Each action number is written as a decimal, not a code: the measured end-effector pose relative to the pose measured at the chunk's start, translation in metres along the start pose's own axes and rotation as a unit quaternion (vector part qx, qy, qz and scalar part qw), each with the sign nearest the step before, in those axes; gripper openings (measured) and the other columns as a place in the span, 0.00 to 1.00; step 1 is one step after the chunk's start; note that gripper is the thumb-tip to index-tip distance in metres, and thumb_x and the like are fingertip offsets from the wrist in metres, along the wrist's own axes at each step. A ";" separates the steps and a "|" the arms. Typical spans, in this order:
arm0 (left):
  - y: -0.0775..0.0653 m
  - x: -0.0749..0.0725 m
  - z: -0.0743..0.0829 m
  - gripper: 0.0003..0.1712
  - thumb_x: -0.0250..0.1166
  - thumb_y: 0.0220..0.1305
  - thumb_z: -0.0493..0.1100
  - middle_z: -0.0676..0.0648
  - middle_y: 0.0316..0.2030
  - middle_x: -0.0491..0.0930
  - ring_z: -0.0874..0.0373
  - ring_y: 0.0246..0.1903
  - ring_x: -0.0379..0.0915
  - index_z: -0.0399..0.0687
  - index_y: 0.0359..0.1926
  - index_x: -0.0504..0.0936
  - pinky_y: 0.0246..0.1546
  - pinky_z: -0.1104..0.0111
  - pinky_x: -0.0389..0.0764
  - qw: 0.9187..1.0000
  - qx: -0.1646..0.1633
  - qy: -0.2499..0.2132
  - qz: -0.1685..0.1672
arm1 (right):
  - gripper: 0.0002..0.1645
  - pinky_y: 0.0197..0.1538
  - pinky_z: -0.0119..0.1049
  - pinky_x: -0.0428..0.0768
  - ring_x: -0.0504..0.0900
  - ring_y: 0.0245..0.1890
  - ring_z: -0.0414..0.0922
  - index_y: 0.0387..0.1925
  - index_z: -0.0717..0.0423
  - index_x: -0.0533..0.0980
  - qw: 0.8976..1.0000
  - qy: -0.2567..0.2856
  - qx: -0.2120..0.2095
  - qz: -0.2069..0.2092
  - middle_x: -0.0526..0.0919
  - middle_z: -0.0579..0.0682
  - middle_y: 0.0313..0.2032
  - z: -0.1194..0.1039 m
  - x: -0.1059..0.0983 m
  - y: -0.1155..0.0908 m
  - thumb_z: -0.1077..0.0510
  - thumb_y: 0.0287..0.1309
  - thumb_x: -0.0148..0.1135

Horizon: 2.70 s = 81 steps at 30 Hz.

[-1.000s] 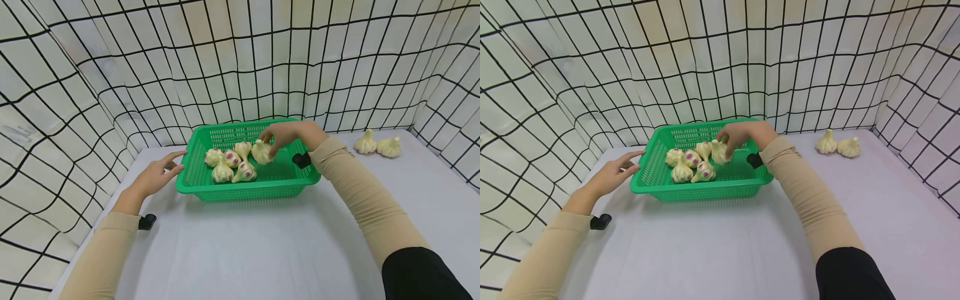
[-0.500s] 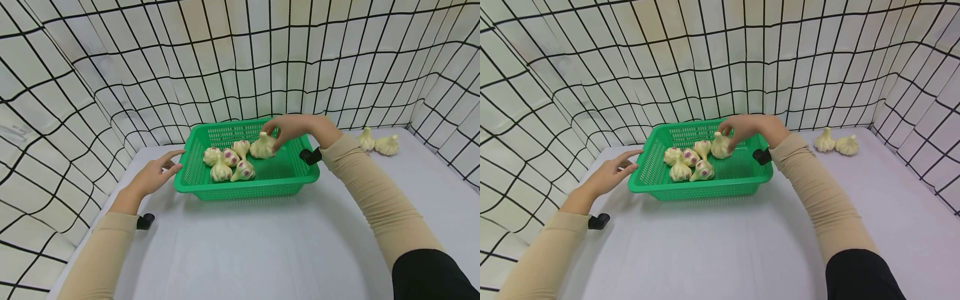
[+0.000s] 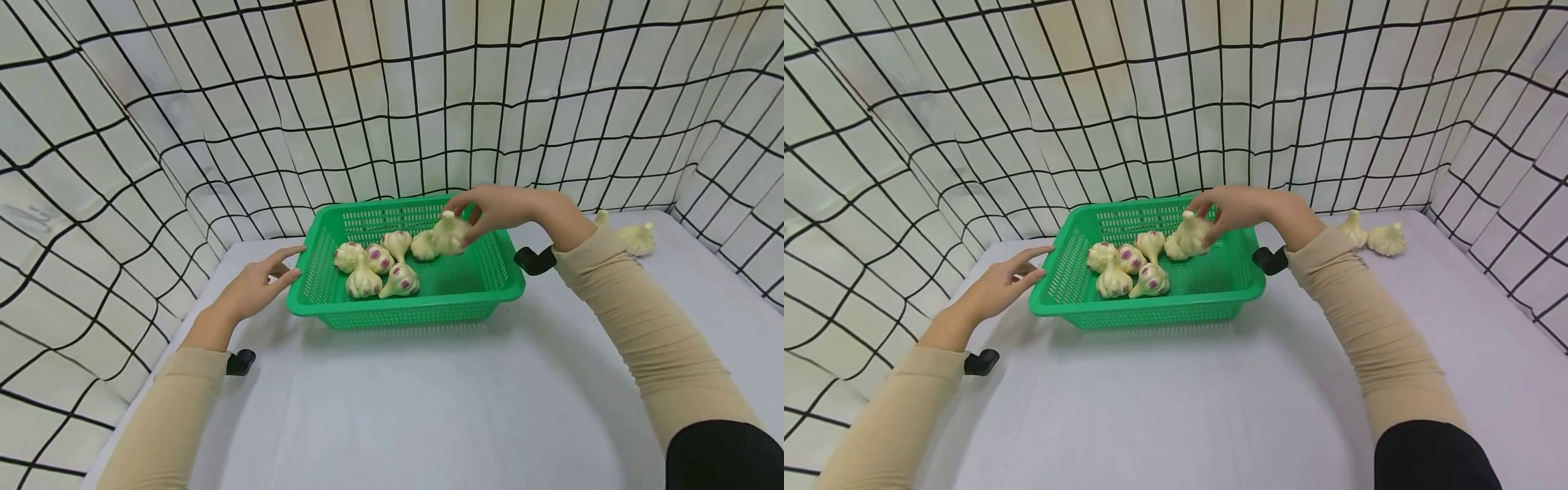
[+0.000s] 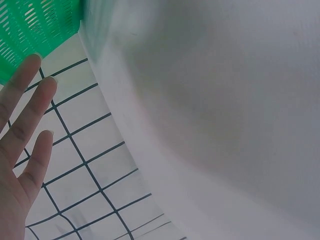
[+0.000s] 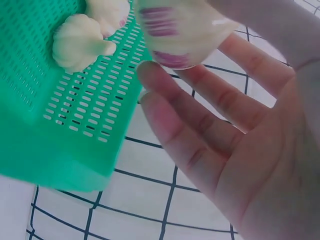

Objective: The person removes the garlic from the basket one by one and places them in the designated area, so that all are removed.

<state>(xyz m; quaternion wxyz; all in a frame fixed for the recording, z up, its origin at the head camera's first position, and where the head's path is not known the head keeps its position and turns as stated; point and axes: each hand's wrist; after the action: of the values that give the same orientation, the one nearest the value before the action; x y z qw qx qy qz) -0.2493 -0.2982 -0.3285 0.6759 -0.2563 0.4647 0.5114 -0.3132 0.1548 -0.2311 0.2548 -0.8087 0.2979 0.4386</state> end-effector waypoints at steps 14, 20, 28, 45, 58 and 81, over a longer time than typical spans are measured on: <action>0.000 0.001 0.000 0.33 0.52 0.80 0.57 0.33 0.51 0.83 0.36 0.54 0.78 0.52 0.78 0.61 0.54 0.36 0.73 1.000 0.002 -0.001 0.000 | 0.31 0.57 0.51 0.79 0.80 0.52 0.52 0.66 0.55 0.74 0.991 0.060 -0.039 0.111 0.79 0.52 0.57 0.020 0.010 -0.028 0.57 0.63 0.73; 0.001 0.001 -0.001 0.33 0.52 0.80 0.57 0.33 0.51 0.83 0.36 0.54 0.78 0.53 0.78 0.61 0.54 0.36 0.72 1.000 0.004 -0.003 0.001 | 0.33 0.53 0.52 0.81 0.81 0.52 0.53 0.68 0.51 0.73 0.988 0.070 -0.007 0.135 0.78 0.53 0.56 0.028 0.013 -0.044 0.56 0.63 0.73; 0.000 0.001 -0.001 0.33 0.52 0.80 0.58 0.33 0.52 0.83 0.36 0.55 0.77 0.53 0.79 0.60 0.54 0.35 0.72 1.000 -0.005 0.001 0.001 | 0.32 0.54 0.50 0.81 0.81 0.53 0.54 0.67 0.52 0.73 0.985 0.067 0.007 0.159 0.77 0.53 0.61 0.038 0.015 -0.060 0.56 0.63 0.73; -0.001 0.000 -0.003 0.33 0.52 0.80 0.57 0.33 0.51 0.83 0.36 0.55 0.77 0.53 0.79 0.61 0.55 0.35 0.72 1.000 -0.003 0.000 0.001 | 0.37 0.52 0.49 0.81 0.80 0.54 0.54 0.71 0.51 0.71 0.978 0.067 0.066 0.185 0.75 0.53 0.63 0.061 0.024 -0.093 0.51 0.63 0.73; 0.000 -0.001 -0.004 0.33 0.52 0.80 0.57 0.33 0.51 0.83 0.36 0.55 0.77 0.53 0.79 0.60 0.54 0.35 0.73 1.000 -0.003 -0.001 0.001 | 0.39 0.45 0.34 0.80 0.80 0.55 0.57 0.71 0.52 0.70 0.971 0.067 0.098 0.208 0.75 0.54 0.61 0.081 0.024 -0.123 0.50 0.62 0.74; 0.002 -0.001 -0.002 0.34 0.52 0.80 0.58 0.33 0.51 0.83 0.35 0.54 0.77 0.52 0.79 0.60 0.54 0.34 0.72 1.000 -0.004 0.001 -0.003 | 0.41 0.37 0.27 0.77 0.75 0.42 0.23 0.73 0.51 0.67 0.946 0.065 0.183 0.261 0.76 0.64 0.60 0.134 0.034 -0.177 0.47 0.65 0.71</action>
<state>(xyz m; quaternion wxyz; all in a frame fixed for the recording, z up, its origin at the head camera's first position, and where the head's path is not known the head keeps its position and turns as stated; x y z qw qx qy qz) -0.2517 -0.2997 -0.3282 0.6758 -0.2609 0.4627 0.5110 -0.2484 0.3585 -0.2992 0.2553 -0.6688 0.5897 0.3739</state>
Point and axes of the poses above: each hand's wrist, its own y-axis towards the middle knuckle, its own x-axis out of the palm, z = x × y
